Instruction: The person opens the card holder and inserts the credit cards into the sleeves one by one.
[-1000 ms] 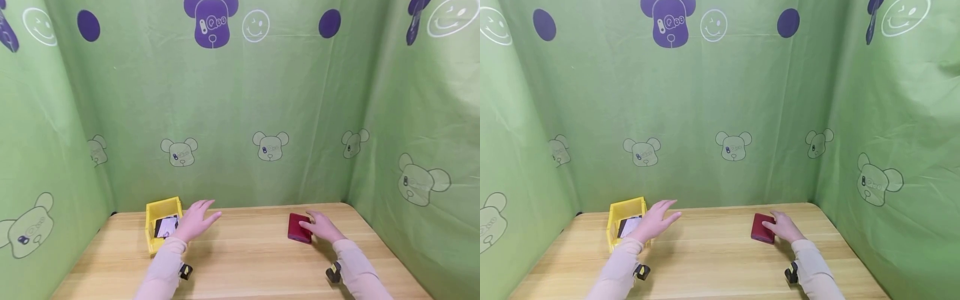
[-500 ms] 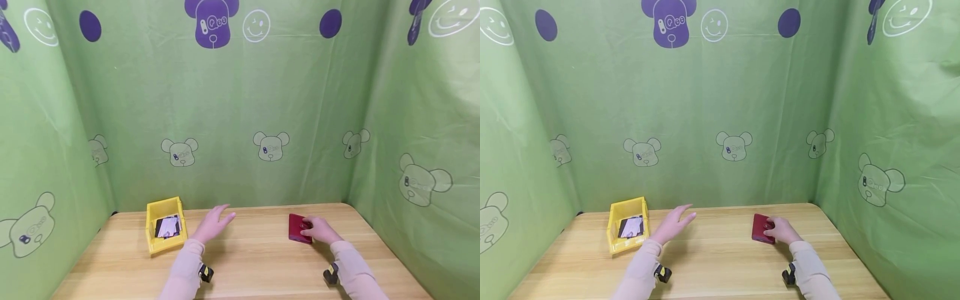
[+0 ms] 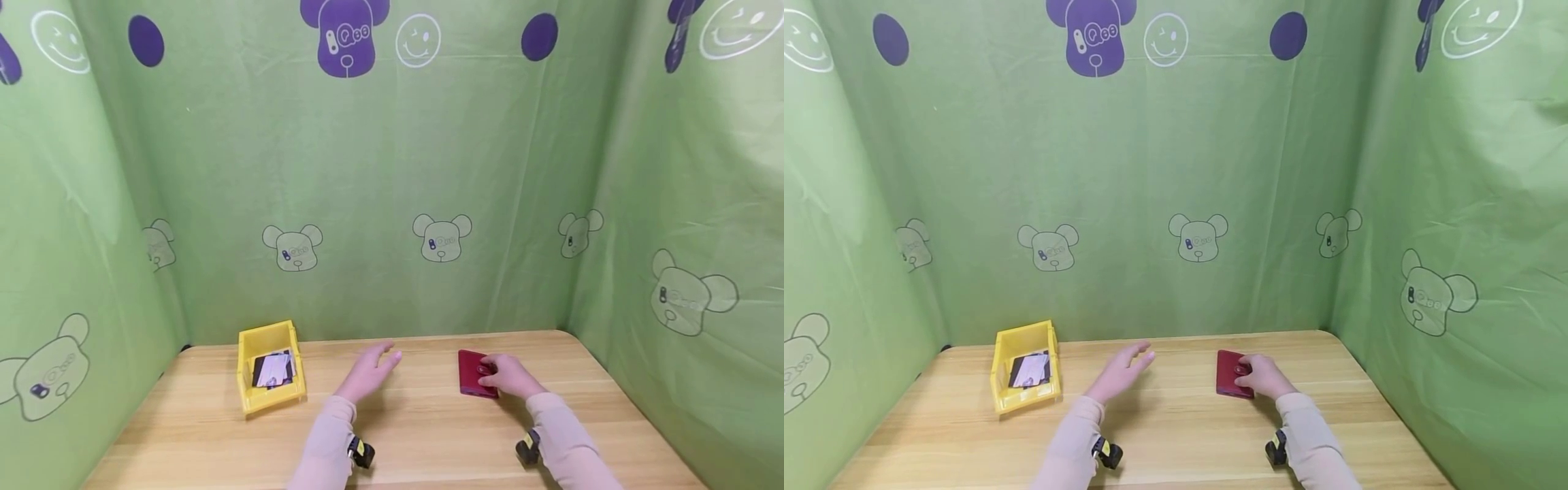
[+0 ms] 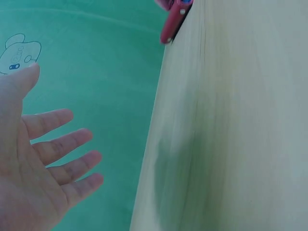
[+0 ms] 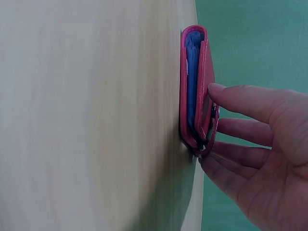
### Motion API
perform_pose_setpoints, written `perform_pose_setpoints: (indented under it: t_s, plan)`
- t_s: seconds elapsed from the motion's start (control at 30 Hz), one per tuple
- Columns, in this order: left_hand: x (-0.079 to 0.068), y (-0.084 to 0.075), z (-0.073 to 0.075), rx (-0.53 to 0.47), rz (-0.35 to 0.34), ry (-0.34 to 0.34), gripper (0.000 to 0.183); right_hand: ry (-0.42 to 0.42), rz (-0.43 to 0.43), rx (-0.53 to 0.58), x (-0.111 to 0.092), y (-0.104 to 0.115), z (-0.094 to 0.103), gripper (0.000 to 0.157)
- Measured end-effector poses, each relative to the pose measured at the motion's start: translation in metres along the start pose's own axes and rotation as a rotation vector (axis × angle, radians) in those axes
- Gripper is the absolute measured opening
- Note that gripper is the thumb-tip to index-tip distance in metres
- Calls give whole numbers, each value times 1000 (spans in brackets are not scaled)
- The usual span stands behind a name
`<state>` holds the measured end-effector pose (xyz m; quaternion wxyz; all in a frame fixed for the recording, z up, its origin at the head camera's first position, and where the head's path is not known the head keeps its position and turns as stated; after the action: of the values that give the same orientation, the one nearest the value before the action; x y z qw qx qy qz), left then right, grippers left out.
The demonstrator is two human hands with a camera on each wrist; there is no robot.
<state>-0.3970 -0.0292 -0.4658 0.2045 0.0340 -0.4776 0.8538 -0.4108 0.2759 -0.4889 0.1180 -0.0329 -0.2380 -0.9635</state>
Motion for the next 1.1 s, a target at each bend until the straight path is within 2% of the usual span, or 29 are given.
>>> perform_pose_setpoints:
  t_s: [0.23,0.4,0.57,0.87,1.1]
  plan:
    - [2,-5,-19,-52,26,23,56,-16,-1,11,2,12,-10,49]
    - [2,-3,-31,-102,60,50,54,-17,8,23,4,24,-17,48]
    - [-1,-3,-41,-83,69,82,49,-18,6,39,6,35,-24,47]
    - [-7,-5,-48,-69,100,129,48,-16,7,56,7,53,-34,47]
    - [-11,-13,-47,14,95,157,48,-28,13,65,7,66,-39,45]
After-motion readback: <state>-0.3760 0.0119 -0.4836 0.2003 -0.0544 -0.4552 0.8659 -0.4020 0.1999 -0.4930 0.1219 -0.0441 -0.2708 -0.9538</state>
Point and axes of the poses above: each hand's wrist, its own x-axis towards the middle knuckle, its own z-axis out of the back of the hand, y = z × x, the point moved 4 cm from there along x, towards the middle knuckle, and after that the axes turned 4 degrees about -x, right-handed, at the moved point
